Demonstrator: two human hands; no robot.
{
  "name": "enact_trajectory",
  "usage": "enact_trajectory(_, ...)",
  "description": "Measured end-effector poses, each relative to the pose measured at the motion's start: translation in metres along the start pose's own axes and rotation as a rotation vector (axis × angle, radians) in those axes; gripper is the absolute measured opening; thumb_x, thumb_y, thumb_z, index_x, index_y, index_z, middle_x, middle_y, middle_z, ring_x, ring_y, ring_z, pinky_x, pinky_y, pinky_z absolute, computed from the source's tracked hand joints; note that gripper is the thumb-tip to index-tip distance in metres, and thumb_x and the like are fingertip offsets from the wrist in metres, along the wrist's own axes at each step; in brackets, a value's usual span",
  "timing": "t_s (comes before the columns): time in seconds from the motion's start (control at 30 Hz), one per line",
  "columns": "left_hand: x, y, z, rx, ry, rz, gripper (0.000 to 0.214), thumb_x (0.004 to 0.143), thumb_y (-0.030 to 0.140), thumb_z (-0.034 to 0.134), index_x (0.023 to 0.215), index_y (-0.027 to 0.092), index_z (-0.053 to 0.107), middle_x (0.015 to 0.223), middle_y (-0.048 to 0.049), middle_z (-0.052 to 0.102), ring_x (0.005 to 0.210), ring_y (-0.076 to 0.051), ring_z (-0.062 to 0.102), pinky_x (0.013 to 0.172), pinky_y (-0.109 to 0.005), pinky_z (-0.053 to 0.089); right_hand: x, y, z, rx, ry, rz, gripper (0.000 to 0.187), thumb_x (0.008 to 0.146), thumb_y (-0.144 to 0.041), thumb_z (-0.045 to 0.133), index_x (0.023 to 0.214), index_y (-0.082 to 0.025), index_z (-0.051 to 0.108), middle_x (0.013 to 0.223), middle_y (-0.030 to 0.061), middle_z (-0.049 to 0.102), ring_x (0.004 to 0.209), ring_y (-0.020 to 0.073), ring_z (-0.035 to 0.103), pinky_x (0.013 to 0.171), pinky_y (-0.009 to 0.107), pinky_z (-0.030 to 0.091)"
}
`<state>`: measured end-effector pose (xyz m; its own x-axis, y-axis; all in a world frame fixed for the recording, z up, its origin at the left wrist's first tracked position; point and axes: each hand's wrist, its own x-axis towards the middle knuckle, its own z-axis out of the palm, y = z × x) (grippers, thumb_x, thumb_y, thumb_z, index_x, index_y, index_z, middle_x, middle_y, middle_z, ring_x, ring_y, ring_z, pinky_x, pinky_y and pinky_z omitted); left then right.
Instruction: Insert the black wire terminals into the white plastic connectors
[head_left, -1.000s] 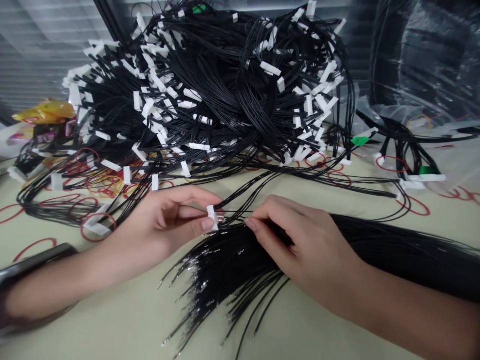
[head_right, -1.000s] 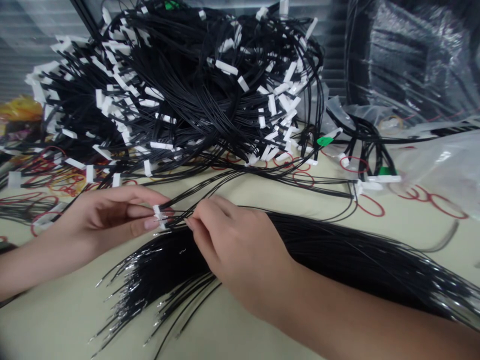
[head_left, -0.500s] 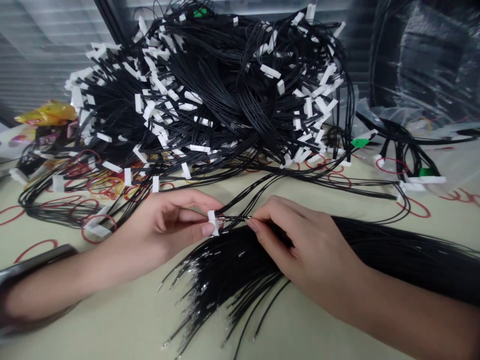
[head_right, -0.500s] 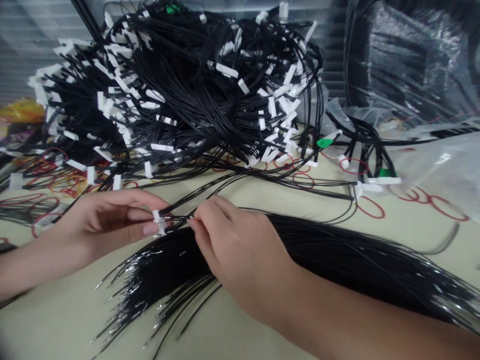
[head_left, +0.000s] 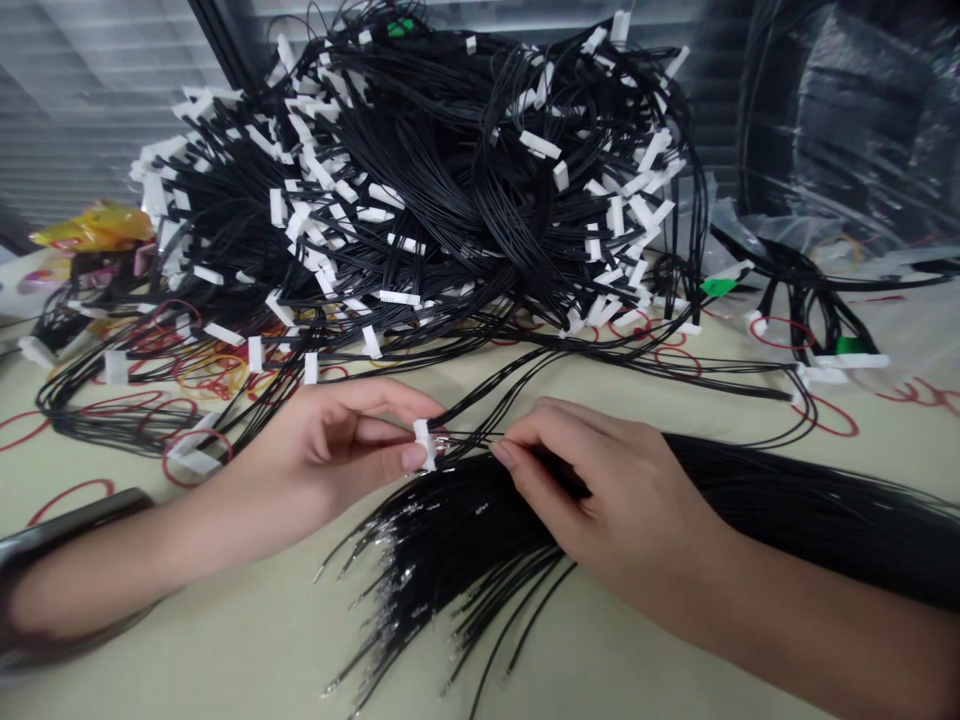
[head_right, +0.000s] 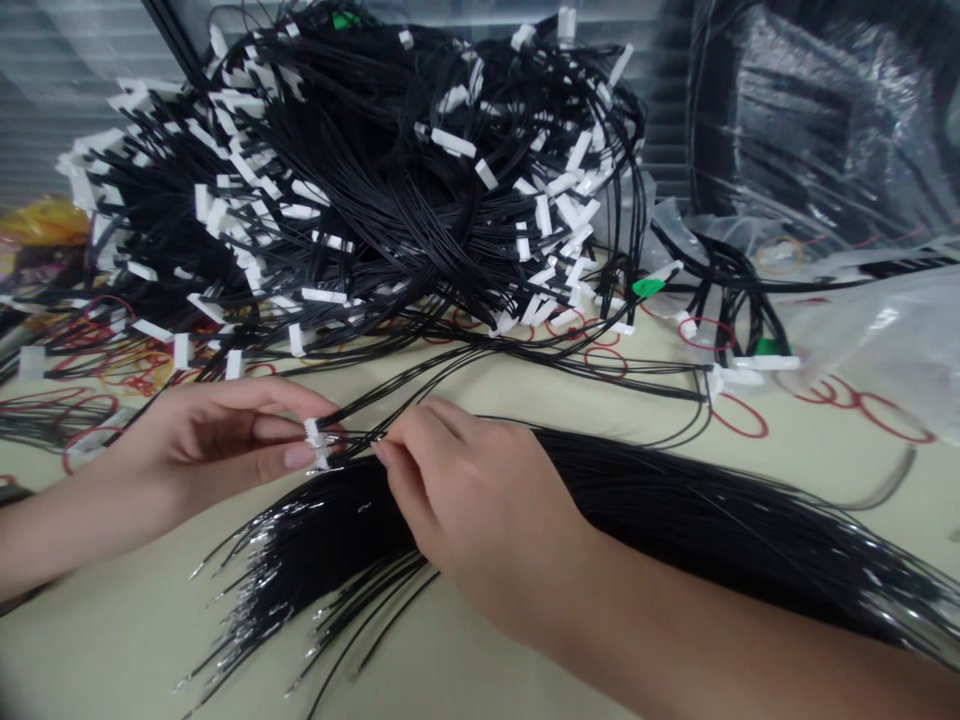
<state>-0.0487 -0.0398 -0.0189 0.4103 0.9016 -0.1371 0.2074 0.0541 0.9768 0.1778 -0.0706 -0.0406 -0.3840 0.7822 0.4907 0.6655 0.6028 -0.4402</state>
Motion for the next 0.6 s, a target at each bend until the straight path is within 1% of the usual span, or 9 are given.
enact_trajectory(0.17,0.0009,-0.0021,0.0,0.033,0.035,0.005,0.024,0.073,0.01,0.079,0.094,0.022,0.078,0.077,0.0013,0.081,0.071,-0.011,0.075,0.063,-0.01,0.056,0.0003,0.0001,0.0002,0.073,-0.017,-0.027,0.021,0.095,-0.012,0.054,0.074,-0.015,0.06,0.066,-0.0037,0.059,0.056,0.0082,0.052,0.054,0.024,0.039)
enact_trajectory(0.33,0.0021,-0.0065,-0.0002,0.046,0.038,0.088,0.02,0.073,0.015,0.078,0.091,0.025,0.079,0.074,0.0022,0.081,0.067,-0.012,0.076,0.059,-0.01,0.056,0.0002,0.0023,0.0021,0.105,-0.03,-0.061,0.022,0.096,-0.013,0.054,0.074,-0.014,0.061,0.067,-0.0029,0.059,0.057,0.0082,0.052,0.054,0.024,0.038)
enact_trajectory(0.4,0.0033,-0.006,0.0009,0.056,0.042,0.095,0.02,0.073,0.015,0.077,0.09,0.026,0.079,0.072,0.0031,0.081,0.065,-0.01,0.076,0.058,-0.009,0.055,0.0005,0.0025,0.002,0.101,-0.034,-0.068,0.023,0.095,-0.013,0.054,0.074,-0.014,0.061,0.067,-0.0028,0.059,0.057,0.0082,0.052,0.053,0.024,0.038)
enact_trajectory(0.6,0.0021,-0.0005,0.0055,0.081,0.044,0.09,0.017,0.073,0.015,0.076,0.087,0.024,0.079,0.073,0.0025,0.082,0.062,-0.009,0.075,0.055,-0.006,0.053,0.0023,0.0015,0.0003,0.092,-0.01,-0.014,0.023,0.095,-0.013,0.054,0.072,-0.015,0.059,0.064,-0.0044,0.056,0.053,0.0066,0.047,0.05,0.022,0.035)
